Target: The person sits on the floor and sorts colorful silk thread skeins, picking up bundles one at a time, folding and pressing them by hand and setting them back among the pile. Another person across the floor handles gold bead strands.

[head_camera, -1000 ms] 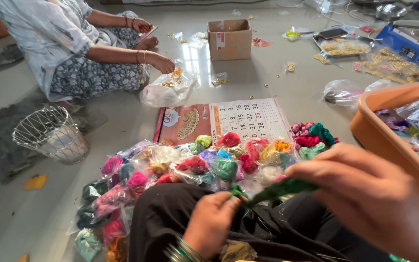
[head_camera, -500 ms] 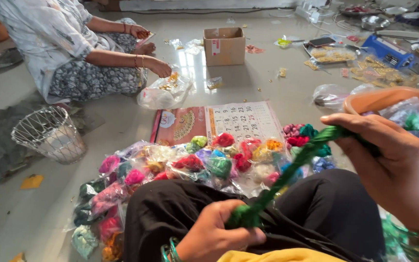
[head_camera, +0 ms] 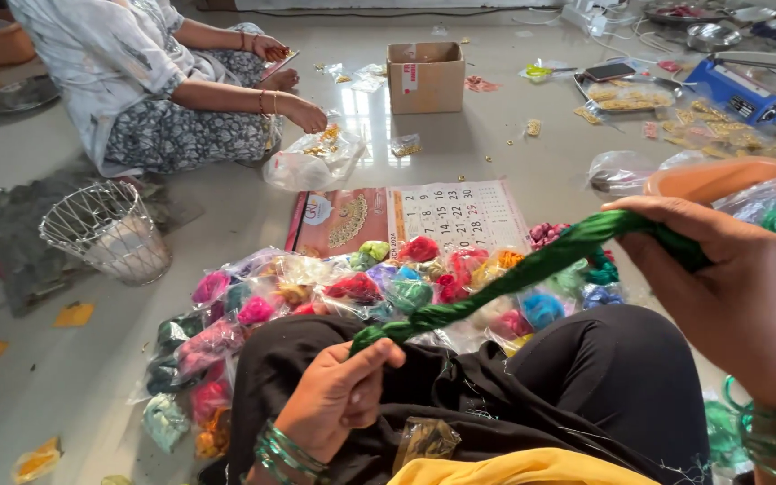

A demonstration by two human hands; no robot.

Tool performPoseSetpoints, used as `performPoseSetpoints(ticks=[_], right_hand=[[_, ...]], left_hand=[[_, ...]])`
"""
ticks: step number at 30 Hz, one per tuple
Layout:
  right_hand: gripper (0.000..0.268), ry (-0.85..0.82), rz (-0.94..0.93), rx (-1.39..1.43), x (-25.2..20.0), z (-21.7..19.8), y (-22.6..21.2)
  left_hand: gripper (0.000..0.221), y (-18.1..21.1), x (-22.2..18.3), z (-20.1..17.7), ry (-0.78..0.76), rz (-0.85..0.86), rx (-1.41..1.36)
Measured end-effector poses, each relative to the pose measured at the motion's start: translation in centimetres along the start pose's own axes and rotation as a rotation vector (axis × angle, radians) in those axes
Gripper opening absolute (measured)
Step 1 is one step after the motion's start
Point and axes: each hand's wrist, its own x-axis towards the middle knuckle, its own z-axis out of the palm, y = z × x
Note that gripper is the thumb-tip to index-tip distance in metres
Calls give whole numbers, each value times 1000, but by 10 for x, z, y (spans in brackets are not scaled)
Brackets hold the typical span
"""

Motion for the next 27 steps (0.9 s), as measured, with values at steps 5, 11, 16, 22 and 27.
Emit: performPoseSetpoints(ticks=[5,11,16,22,27], right_hand=[[30,-166,214,-336,18,9,16],[30,-853,37,-115,-3,62,27],[17,-1056,-233,534,20,101,-19],[22,-653,40,742,39,150,30],[33,-735,978,1169,22,152,18]], left_hand=[[32,10,11,-32,-45,-63,-61],[32,32,30,-7,85,-91,-68],[27,1,63,-1,-51,-105,91],[38,18,57,18,-291,-303,-20],[51,13,61,3,-406,-165,-15]])
